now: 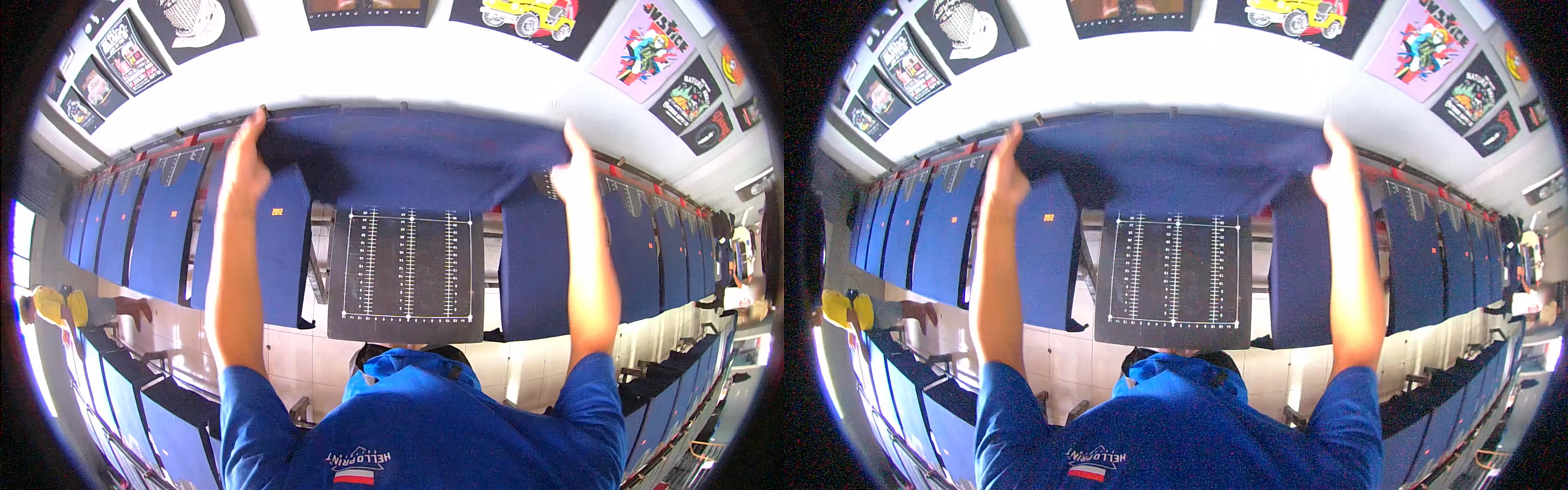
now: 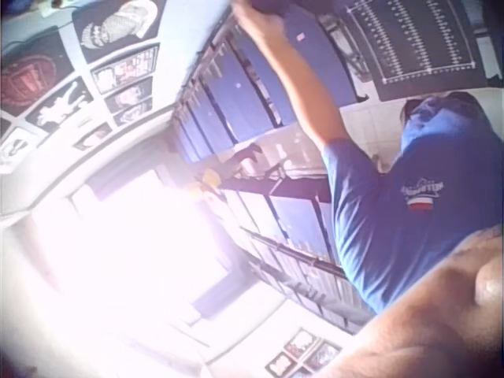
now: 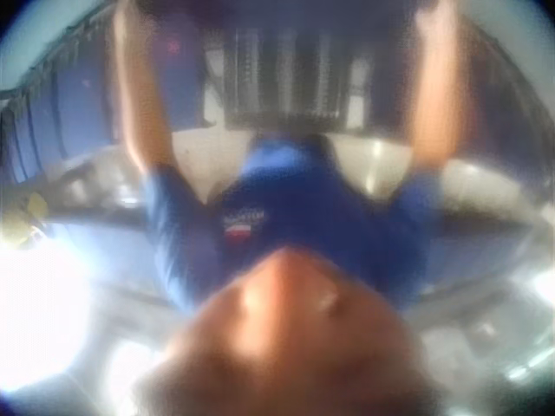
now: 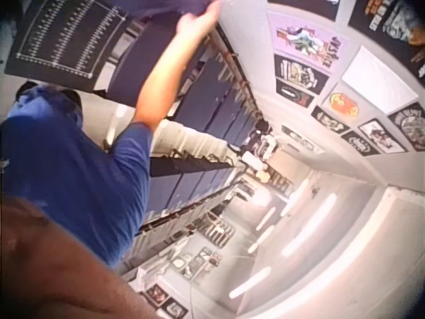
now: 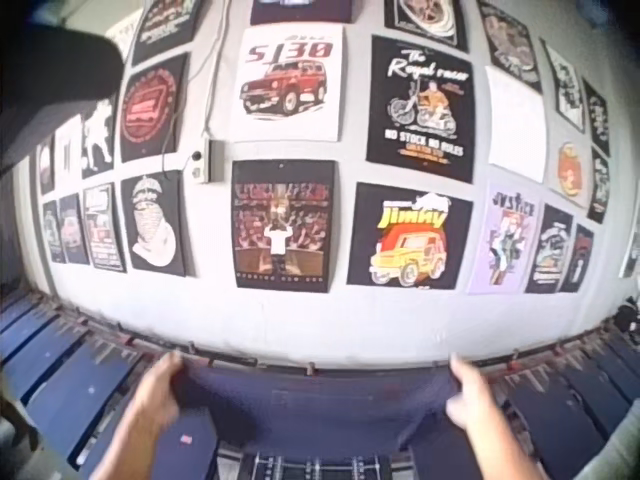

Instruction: The person uses a heat gun to dry the printed design on a t-shirt and then positions a new t-shirt onto a printing pallet, smoothing the fabric by hand.

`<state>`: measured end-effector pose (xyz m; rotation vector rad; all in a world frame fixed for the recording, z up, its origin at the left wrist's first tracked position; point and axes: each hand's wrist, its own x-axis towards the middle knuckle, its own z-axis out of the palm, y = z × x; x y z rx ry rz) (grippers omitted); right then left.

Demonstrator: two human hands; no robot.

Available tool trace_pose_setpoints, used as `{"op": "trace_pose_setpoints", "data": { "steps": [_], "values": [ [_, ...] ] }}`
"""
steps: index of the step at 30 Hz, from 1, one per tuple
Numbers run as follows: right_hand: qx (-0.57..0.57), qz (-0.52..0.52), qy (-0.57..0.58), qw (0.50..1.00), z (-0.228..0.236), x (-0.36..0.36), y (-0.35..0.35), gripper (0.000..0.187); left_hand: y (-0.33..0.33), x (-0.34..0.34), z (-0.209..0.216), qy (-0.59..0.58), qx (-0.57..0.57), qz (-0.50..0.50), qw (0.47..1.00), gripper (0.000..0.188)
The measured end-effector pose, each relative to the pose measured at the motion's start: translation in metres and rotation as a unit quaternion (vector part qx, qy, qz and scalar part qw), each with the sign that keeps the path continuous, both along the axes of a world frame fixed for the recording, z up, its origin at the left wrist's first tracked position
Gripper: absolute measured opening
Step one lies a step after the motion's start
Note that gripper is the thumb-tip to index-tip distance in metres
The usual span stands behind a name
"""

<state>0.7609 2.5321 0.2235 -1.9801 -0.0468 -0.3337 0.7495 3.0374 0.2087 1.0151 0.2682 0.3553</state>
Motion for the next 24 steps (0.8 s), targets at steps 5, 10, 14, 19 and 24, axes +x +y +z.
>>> {"op": "trace_pose_setpoints", "data": {
  "steps": [5,10,14,19,24],
  "values": [
    [0.463,0.114,0.045,0.878,0.118,0.06,-0.035,0.022,-0.003,0.023,0.139,-0.043,0.057,-0.087,0.994,0.019],
    [0.42,0.027,0.043,0.906,0.113,-0.047,-0.037,0.032,-0.009,-0.048,0.114,-0.02,0.068,0.005,0.997,0.023],
    [0.265,-0.279,0.174,0.906,0.069,-0.13,-0.01,0.068,0.026,-0.142,0.044,-0.034,0.55,0.084,0.83,0.034],
    [0.219,-0.208,0.271,0.914,-0.082,-0.186,-0.044,0.056,-0.004,-0.181,-0.053,0.231,0.428,-0.065,0.872,0.027],
    [0.191,-0.104,0.324,0.921,-0.229,-0.236,-0.048,0.023,-0.011,-0.225,-0.181,0.254,0.555,-0.06,0.79,0.039]
  ]
}}
